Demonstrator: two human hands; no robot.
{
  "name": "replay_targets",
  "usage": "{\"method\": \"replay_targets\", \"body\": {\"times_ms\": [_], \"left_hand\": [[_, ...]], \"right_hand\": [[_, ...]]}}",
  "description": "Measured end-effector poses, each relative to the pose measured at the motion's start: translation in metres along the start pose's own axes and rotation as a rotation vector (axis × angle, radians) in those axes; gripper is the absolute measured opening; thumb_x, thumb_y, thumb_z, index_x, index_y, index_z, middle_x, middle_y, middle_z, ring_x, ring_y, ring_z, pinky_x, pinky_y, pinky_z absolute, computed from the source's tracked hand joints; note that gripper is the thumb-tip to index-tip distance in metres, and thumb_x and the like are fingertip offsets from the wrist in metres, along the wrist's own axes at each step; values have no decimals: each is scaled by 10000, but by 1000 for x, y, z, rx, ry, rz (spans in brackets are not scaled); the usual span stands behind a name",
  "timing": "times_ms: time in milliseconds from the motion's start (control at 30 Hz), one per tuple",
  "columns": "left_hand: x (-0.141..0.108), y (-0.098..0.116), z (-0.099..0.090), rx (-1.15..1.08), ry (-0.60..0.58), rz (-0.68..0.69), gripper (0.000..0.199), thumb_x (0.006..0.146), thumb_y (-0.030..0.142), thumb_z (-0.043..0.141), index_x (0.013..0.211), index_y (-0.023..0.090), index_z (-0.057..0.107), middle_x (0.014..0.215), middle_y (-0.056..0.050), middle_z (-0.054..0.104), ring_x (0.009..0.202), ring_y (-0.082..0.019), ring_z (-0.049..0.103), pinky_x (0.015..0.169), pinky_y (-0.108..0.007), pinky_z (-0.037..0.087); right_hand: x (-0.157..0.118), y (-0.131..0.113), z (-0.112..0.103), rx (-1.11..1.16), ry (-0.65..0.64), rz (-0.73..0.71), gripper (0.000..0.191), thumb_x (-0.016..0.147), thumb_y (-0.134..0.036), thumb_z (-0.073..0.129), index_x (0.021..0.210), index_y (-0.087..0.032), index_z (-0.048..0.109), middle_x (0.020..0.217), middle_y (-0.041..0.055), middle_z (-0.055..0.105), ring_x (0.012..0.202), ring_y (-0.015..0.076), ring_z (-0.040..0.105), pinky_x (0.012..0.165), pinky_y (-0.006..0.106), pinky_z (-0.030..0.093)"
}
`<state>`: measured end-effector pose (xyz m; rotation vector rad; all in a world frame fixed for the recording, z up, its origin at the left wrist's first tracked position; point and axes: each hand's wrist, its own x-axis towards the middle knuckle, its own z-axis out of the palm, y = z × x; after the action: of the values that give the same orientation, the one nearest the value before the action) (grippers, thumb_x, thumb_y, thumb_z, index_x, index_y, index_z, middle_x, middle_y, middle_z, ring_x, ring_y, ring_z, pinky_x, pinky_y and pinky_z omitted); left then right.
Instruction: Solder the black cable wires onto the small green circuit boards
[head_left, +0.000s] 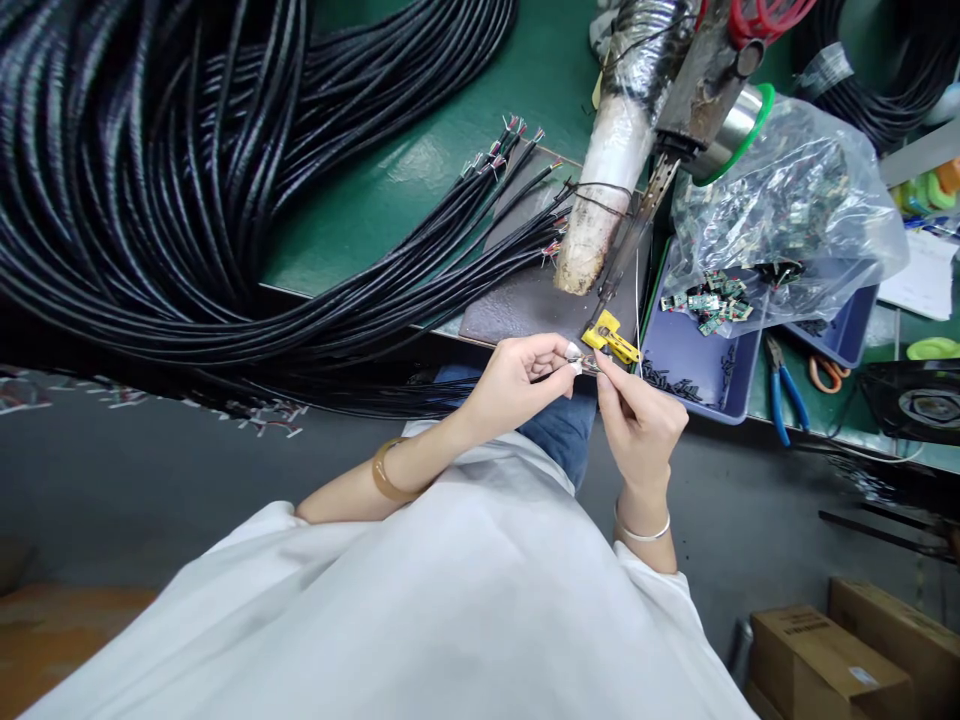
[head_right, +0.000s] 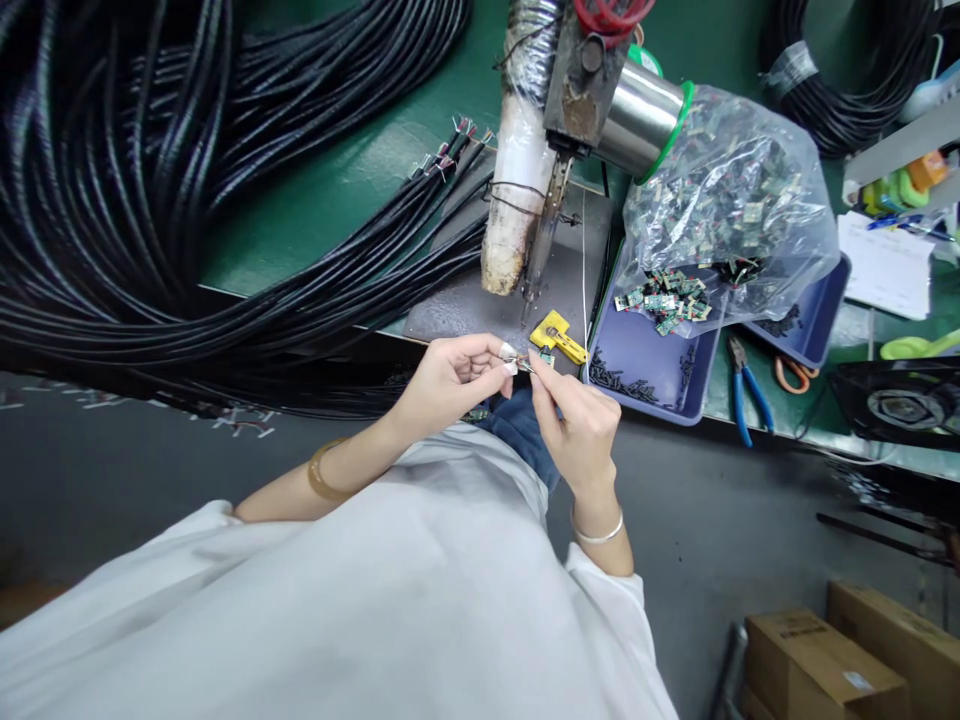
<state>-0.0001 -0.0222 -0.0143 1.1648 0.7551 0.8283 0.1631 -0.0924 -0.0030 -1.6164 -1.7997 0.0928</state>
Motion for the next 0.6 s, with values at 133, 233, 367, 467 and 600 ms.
{"method": "replay_targets", "body": {"times_ms": [133, 233, 367, 467, 600], "left_hand": [[-2, 0, 0, 25, -28, -13, 71, 844, 194, 635, 806, 136, 623, 637, -4, 644, 545, -73, 581, 549, -169, 459], [-3, -1, 1, 83, -19, -6, 76, 838, 205, 644, 811, 137, 624, 655, -11, 655, 578, -90, 607, 579, -188, 484], [0, -3, -1, 60, 1, -49, 101, 845, 227, 644, 823, 135, 610, 633, -10, 658, 504, -68, 550, 510, -175, 438], [4, -1, -4, -82, -16, -143, 140, 858, 267, 641, 826, 144, 582, 582, 12, 636, 382, -28, 397, 388, -164, 293], [5, 3, -5, -152, 34, -140, 166, 811, 268, 702, 813, 153, 583, 532, 64, 540, 411, -28, 378, 402, -156, 273]], "right_hand": [[-1, -2, -2, 33, 32, 15, 300, 952, -226, 594, 1227, -263, 708, 773, -1, 757, 510, 86, 580, 581, 229, 479], [0, -3, -2, 34, -8, -54, 348, 937, -188, 619, 1273, -263, 678, 731, -20, 723, 517, 80, 549, 571, 232, 435], [0, 2, 0, -102, -38, -209, 376, 927, -174, 642, 1295, -251, 659, 598, -52, 582, 509, 87, 457, 568, 267, 358], [-2, 9, 2, -236, -25, -295, 404, 930, -190, 644, 1330, -254, 633, 578, -60, 556, 500, 84, 425, 561, 284, 326], [-5, 11, 2, -201, -28, -262, 385, 930, -181, 633, 1306, -263, 638, 584, -63, 581, 482, 81, 445, 547, 283, 347]]}}
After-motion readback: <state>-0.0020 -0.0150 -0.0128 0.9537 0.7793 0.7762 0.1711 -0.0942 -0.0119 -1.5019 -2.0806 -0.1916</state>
